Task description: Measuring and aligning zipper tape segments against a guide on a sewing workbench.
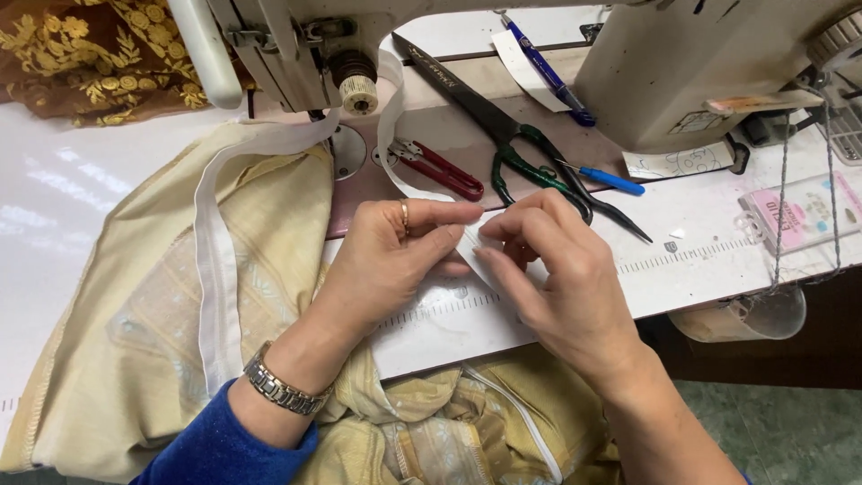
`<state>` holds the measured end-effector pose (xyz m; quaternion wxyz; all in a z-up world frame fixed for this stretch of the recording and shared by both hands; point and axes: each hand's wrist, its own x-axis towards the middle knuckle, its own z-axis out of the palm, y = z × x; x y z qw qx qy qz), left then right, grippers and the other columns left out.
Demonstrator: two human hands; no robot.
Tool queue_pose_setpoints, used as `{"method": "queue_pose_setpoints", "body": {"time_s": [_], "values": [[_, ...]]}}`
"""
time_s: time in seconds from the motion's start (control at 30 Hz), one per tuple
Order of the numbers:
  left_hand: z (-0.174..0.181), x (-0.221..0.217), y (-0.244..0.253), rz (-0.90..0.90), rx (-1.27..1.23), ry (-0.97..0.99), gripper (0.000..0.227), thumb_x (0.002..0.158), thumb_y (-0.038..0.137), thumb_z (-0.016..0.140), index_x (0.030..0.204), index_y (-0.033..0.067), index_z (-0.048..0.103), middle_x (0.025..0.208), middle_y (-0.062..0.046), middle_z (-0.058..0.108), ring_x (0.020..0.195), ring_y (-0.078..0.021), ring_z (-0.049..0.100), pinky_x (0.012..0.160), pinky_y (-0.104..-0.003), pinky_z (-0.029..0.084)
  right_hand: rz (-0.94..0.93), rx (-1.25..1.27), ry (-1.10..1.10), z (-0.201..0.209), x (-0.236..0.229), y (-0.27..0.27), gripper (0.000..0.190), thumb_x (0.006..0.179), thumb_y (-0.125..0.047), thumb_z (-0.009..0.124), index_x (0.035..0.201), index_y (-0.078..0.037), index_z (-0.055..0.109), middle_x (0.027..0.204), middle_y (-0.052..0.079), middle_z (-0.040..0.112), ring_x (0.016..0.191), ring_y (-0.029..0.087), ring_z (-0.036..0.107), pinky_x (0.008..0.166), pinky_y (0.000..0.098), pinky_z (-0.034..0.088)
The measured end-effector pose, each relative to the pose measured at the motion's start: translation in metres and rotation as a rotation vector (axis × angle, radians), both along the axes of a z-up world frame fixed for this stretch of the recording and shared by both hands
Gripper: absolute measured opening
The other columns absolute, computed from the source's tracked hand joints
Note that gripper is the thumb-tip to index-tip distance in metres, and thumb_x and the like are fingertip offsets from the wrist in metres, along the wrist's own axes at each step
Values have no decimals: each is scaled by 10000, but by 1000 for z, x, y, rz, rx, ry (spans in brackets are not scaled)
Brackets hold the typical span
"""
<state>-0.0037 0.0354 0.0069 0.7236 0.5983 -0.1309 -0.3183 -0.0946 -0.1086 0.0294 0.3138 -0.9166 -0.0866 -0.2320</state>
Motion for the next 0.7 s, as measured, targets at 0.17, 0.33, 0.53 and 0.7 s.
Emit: {"method": "queue_pose_setpoints", "body": {"time_s": [0.17, 0.33, 0.53, 0.7], "values": [[6, -1, 0, 40, 107, -19, 281, 843, 85, 617, 1092, 12, 725, 873, -142, 771, 619, -136, 718, 578, -171, 586, -18, -95, -51, -9, 4, 4, 88, 893, 12, 635, 852, 1, 558, 834, 93, 521, 696, 196, 526, 603, 294, 458], [-5, 2, -2, 50, 114, -72, 279, 860, 98, 613, 1096, 8, 729, 756, -71, 722, 622, -150, 731, 568, -151, 576, 20, -60, -3, -11, 3, 0, 72, 939, -9, 520, 877, -4, 483, 822, 107, 490, 731, 230, 488, 653, 333, 416], [2, 2, -1, 66, 152, -79, 288, 853, 102, 618, 1100, 15, 736, 779, -62, 727, 629, -133, 726, 577, -153, 591, -91, 29, 36, -6, -8, -11, 75, 939, -55, 529, 873, -23, 516, 804, 72, 522, 689, 173, 465, 608, 291, 379], [12, 0, 3, 109, 128, -100, 277, 850, 78, 635, 1105, 21, 727, 789, -89, 758, 608, -88, 698, 598, -138, 591, -142, 151, 118, 3, -19, 1, 84, 867, -19, 622, 793, -38, 589, 688, 40, 607, 474, 85, 571, 474, 201, 464]]}}
